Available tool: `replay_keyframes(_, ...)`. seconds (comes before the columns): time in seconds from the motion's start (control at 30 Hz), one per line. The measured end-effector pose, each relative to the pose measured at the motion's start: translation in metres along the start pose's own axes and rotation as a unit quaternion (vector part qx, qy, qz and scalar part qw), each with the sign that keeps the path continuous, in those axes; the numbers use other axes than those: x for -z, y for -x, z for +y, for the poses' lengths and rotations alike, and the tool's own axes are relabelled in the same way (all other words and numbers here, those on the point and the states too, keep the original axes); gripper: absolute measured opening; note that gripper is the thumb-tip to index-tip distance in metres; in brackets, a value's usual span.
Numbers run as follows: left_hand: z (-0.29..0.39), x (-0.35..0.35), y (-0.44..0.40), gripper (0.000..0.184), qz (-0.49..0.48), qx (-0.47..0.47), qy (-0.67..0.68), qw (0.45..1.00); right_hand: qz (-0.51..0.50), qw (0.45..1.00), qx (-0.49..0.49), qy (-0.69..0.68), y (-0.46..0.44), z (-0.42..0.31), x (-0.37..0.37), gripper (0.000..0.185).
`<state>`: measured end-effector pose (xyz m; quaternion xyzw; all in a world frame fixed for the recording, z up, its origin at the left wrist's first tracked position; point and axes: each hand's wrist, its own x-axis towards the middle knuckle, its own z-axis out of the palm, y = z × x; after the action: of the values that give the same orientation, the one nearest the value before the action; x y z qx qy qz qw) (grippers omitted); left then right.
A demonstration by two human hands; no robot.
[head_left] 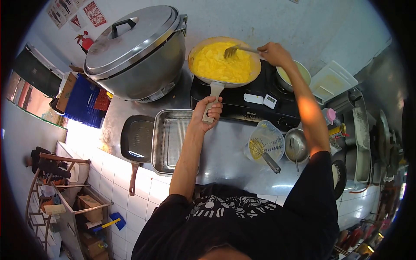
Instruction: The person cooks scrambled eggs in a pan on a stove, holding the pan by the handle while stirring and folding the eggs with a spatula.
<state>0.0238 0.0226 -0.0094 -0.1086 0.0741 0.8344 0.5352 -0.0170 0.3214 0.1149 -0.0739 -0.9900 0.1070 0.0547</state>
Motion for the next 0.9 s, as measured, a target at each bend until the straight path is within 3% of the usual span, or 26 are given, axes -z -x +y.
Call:
replay_keyframes(0.17,-0.003,-0.002,0.002,0.015,-0.002,0.0,0.017,1.0,0.028,0.996,0.02,0.076,0.031,-0.033,0.086,0.029)
replay_keyframes(0.3,-0.002,0.002,0.0,0.016,-0.011,0.001,0.02,1.0,0.012,0.974,0.05,0.221,0.049,-0.058,0.108,0.027)
replay_keyframes(0.47,-0.001,0.005,-0.002,0.016,-0.017,0.005,0.031,0.999,-0.073,0.942,0.032,0.325,0.052,-0.062,0.092,0.024)
replay_keyframes(0.57,-0.001,0.005,-0.003,0.017,-0.017,0.005,0.032,0.999,-0.043,0.946,0.02,0.319,0.05,-0.058,0.077,0.018)
replay_keyframes(0.63,-0.002,0.005,-0.002,0.017,-0.014,0.006,0.035,0.999,0.038,0.932,0.089,0.348,0.047,-0.055,0.062,0.012)
replay_keyframes(0.73,-0.003,0.001,0.0,0.016,-0.007,0.0,0.032,0.999,0.079,0.932,0.098,0.339,0.025,-0.047,0.03,0.01)
replay_keyframes(0.9,-0.002,0.002,0.0,0.02,-0.015,0.0,0.026,1.0,0.104,0.937,0.104,0.316,-0.007,-0.038,-0.009,0.011)
